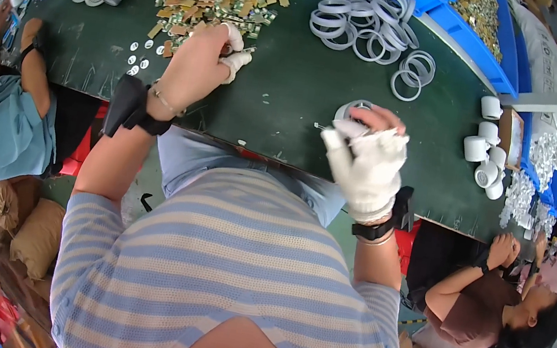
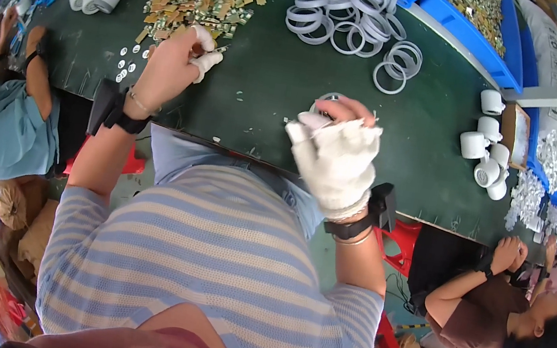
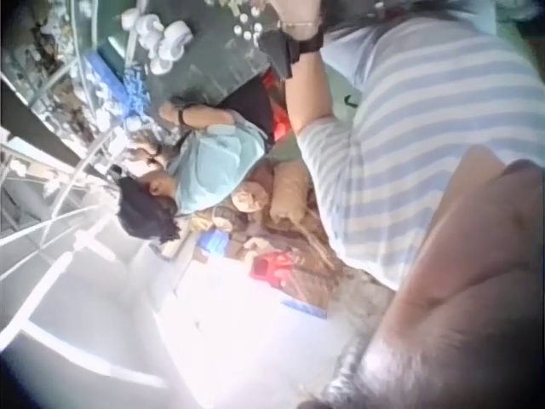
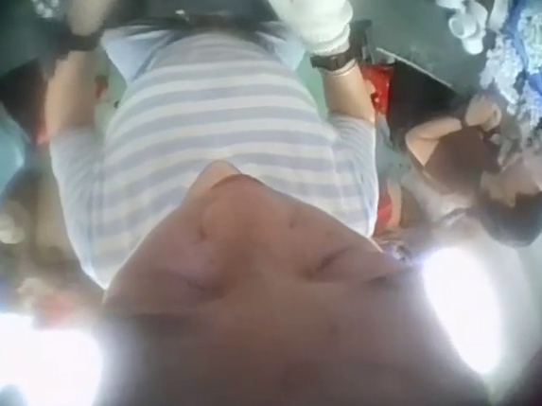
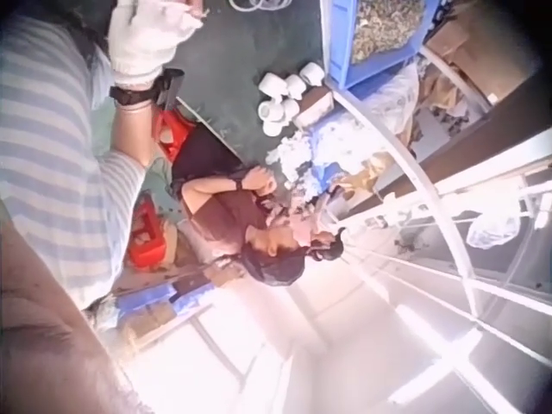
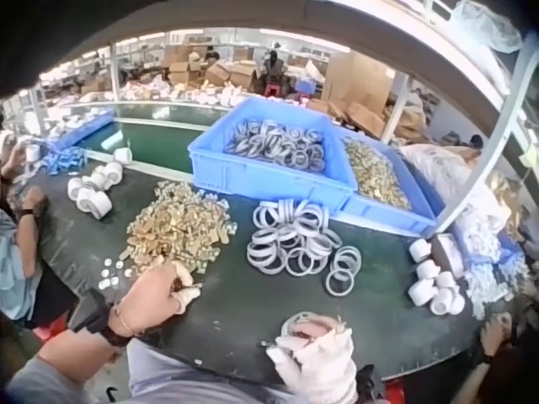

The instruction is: Assembling small white cylindrical components by fitting metal rings and yellow internal parts into them on a production line.

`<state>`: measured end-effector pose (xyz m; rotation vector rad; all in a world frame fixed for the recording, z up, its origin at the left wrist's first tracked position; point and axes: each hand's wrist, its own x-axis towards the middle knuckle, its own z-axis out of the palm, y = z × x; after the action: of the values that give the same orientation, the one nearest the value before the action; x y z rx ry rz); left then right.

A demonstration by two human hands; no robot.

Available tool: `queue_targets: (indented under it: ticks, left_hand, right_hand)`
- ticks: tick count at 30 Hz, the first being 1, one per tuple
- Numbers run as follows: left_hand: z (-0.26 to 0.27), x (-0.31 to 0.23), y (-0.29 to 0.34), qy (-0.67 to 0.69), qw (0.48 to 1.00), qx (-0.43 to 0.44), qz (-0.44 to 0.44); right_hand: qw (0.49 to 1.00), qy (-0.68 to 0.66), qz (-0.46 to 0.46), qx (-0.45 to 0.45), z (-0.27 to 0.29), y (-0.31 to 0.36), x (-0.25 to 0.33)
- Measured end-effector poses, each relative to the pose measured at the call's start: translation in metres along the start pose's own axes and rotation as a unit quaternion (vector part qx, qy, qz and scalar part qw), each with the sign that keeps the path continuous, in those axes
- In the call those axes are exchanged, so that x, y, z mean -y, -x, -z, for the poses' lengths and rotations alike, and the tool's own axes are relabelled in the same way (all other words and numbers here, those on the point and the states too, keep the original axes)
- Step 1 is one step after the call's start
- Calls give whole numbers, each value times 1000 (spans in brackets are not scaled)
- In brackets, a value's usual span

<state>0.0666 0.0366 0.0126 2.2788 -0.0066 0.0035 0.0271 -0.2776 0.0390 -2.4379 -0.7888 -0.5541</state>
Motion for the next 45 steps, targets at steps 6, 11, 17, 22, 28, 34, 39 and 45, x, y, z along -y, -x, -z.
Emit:
queue_targets:
  ticks: [6,11,17,22,28,34,39,45]
  left_hand:
    - [-28,-28,35,253,966,56,-14]
    - [-41,-34,52,330,935,132,-5]
    - [-40,-43,68,345,920,186,4]
    - [-35,-48,73,321,921,214,-54]
    - [-29,-50,74,312,916,248,-45]
    - [-33,-51,76,288,930,222,-56]
    - [-32,-51,80,275,937,210,-43]
    - [-33,-48,81,267,932,232,-77]
  right_hand:
    - [994,105,-7,1,-26,17,1]
    - [1000,-6,-14,-10,-9,2,6]
    - [949,-285,-21,132,-8,-11,7]
    - [940,-290,-35,174,-2,-17,9]
    - [931,-316,-60,174,-12,-8,1]
    - [917,-353,-67,174,-7,-9,9]
    - [916,-345,-33,201,-7,-10,1]
    - [884,-391,-87,240,-8,-12,0]
